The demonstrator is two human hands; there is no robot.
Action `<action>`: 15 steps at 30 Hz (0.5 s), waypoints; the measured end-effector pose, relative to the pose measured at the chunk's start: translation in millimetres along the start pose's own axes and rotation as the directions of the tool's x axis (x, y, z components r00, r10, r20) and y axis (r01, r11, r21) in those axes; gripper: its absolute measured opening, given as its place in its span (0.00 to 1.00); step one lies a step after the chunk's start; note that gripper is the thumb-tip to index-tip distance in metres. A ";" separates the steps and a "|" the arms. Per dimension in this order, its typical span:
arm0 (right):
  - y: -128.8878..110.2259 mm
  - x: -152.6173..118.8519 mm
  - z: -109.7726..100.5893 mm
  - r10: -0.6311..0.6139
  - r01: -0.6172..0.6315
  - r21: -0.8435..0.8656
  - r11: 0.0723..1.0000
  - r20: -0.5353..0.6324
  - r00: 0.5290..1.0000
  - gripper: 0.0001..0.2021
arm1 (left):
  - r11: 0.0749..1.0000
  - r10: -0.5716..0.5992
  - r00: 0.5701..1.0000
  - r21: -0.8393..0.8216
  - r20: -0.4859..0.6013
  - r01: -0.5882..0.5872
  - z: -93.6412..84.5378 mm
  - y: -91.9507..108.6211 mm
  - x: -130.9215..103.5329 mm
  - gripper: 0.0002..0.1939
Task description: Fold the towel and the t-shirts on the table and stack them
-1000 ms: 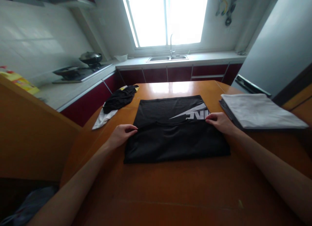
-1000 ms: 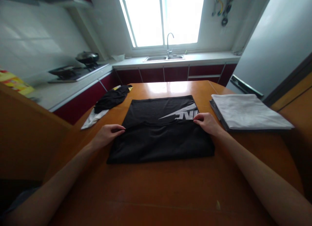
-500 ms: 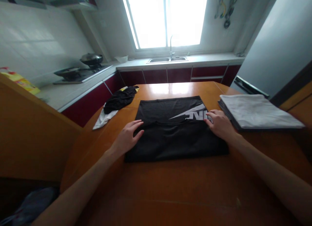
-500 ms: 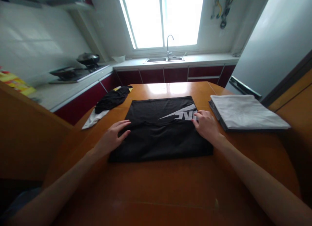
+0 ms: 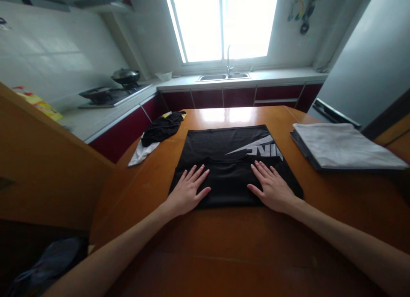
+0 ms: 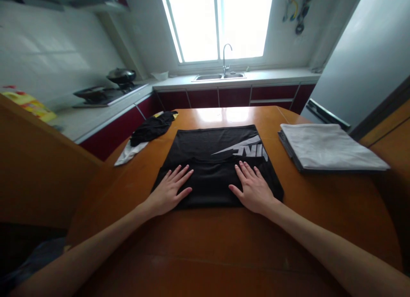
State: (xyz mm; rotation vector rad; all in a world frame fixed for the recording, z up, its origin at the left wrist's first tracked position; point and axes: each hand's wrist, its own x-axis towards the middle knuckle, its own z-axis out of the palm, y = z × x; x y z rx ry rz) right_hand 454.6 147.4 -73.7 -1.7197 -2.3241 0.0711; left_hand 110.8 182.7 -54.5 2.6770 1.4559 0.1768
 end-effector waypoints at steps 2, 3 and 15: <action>9.3 -5.6 -0.8 0.023 -0.023 -0.016 1.000 -0.007 1.000 0.39 | 1.000 -0.004 1.000 0.002 -0.004 0.004 0.4 1.3 -0.1 0.34; 13.8 -9.3 -0.9 0.031 -0.031 -0.025 0.999 -0.011 0.999 0.39 | 1.000 -0.007 1.000 0.005 -0.002 0.007 0.8 1.7 -0.1 0.34; -20.2 -12.5 -17.3 -0.051 0.050 -0.013 0.999 -0.050 0.997 0.35 | 0.974 0.226 0.973 -0.025 0.044 -0.226 -9.7 55.8 21.9 0.33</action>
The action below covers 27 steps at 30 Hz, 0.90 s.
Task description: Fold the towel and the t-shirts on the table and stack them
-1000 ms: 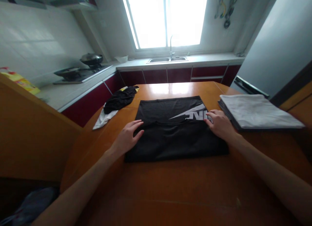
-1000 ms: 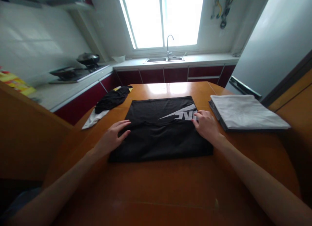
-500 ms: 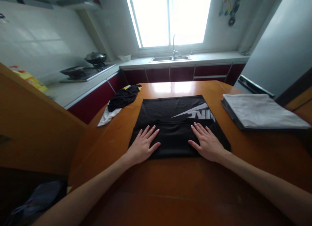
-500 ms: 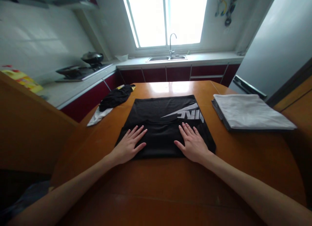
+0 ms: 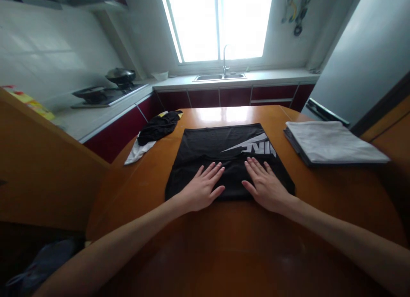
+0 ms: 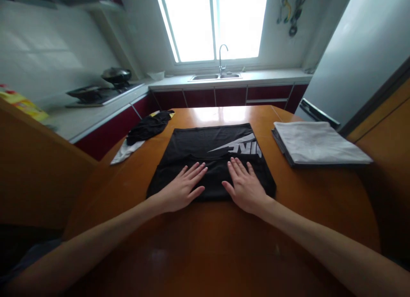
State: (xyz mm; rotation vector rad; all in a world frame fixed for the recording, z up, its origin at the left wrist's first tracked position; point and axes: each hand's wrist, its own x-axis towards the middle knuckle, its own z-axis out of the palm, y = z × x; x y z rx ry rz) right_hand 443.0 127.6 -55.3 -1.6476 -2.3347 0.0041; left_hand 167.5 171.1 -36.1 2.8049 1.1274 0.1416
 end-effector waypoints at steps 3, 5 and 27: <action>-29.9 9.1 8.7 -0.095 0.092 0.064 0.994 0.035 0.995 0.34 | 0.998 0.069 0.998 0.000 -0.006 -0.069 13.4 21.5 14.0 0.31; -39.5 10.2 16.3 -0.099 0.095 0.078 0.992 0.052 0.994 0.34 | 0.997 0.074 0.997 0.017 -0.010 -0.074 22.4 26.7 17.2 0.32; 53.6 -64.4 15.0 0.228 -0.229 -0.083 0.970 -0.026 0.973 0.41 | 0.995 0.063 0.998 -0.078 0.009 -0.062 2.9 29.5 9.5 0.36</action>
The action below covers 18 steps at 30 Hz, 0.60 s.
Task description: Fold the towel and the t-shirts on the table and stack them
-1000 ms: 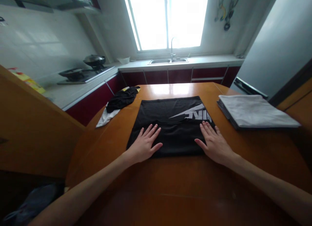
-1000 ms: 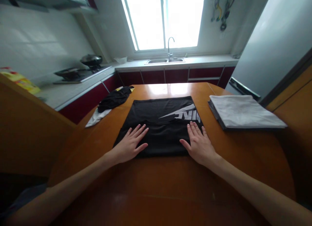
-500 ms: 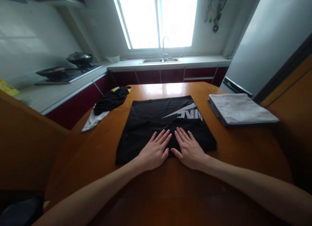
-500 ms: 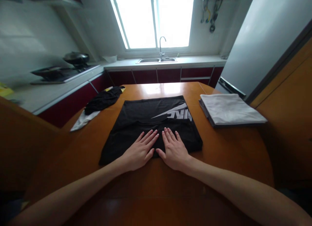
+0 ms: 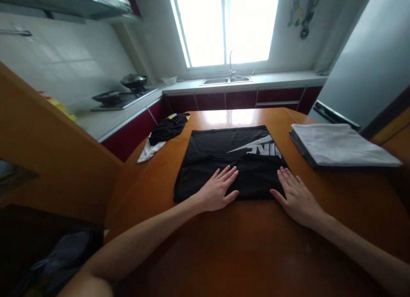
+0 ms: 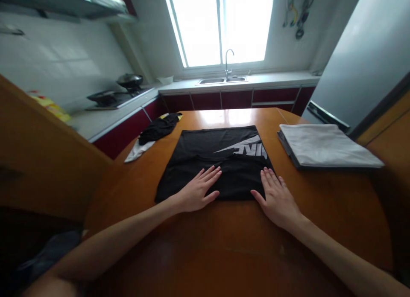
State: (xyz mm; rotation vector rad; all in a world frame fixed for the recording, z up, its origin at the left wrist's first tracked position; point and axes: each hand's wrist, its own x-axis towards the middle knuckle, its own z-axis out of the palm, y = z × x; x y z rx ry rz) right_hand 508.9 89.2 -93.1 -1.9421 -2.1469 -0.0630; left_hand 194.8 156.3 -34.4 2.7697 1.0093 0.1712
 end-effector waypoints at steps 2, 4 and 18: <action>0.9 0.5 3.3 -0.012 0.012 -0.001 1.000 -0.006 1.000 0.41 | 1.000 -0.023 1.000 -0.010 -0.014 0.023 -10.8 -3.3 -8.8 0.38; 1.2 1.0 4.8 -0.020 0.020 -0.003 1.000 -0.013 1.000 0.41 | 0.997 -0.079 0.997 0.009 -0.026 0.079 -18.1 -13.8 -22.8 0.37; -2.4 2.0 0.7 0.006 -0.005 -0.035 0.999 0.015 1.000 0.41 | 0.943 -0.307 0.947 0.103 -0.099 0.317 0.2 -81.0 -85.9 0.34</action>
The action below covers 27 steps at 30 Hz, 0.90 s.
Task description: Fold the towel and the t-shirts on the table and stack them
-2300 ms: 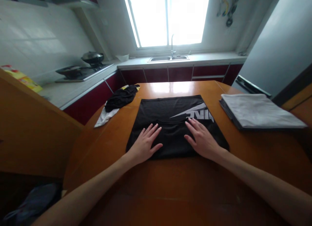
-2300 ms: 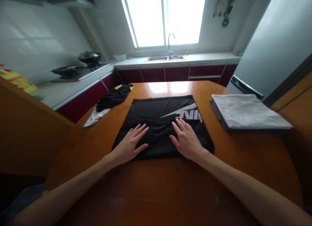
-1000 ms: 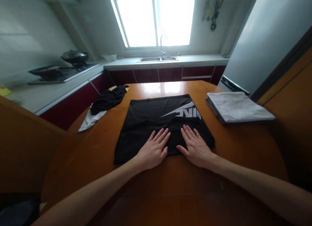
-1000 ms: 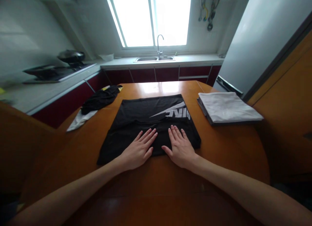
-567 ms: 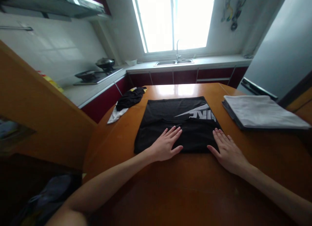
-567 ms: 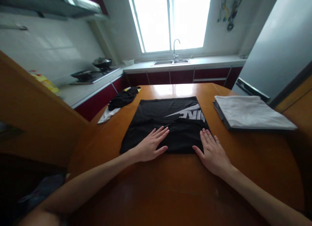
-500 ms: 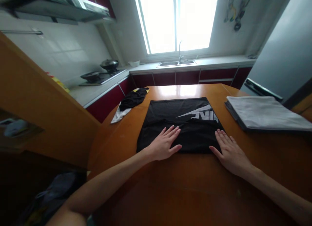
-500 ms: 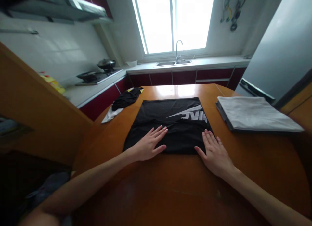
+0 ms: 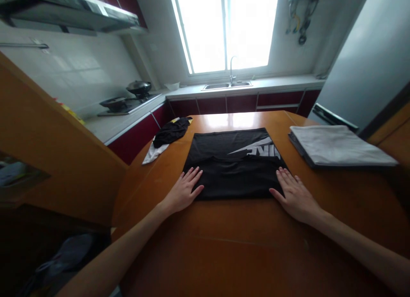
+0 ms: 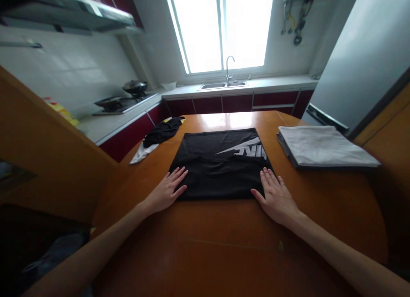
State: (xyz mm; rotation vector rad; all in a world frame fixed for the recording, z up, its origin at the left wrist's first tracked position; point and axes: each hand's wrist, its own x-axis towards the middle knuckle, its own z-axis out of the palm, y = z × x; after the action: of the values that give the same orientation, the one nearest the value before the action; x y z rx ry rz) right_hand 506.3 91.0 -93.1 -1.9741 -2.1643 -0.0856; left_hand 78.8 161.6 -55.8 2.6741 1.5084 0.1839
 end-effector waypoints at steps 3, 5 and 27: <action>-0.7 -1.0 -1.3 0.007 -0.007 0.011 1.000 -0.047 0.999 0.40 | 1.000 0.016 1.000 0.002 -0.024 -0.016 1.0 -2.7 1.2 0.33; -2.9 -0.7 -4.3 -0.014 0.015 0.006 1.000 -0.105 0.994 0.39 | 1.000 0.025 0.999 0.014 -0.030 -0.024 1.9 -4.7 2.1 0.33; -20.4 5.6 -6.9 -0.027 0.029 0.054 0.998 -0.034 0.999 0.45 | 0.999 0.005 1.000 0.039 0.010 -0.005 0.6 -7.1 1.8 0.34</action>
State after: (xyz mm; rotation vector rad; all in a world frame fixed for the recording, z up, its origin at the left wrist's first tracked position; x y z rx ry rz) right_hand 486.4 93.2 -83.2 -1.9001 -2.1504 -0.0630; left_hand 73.8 166.8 -57.1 2.7052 1.5181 0.1423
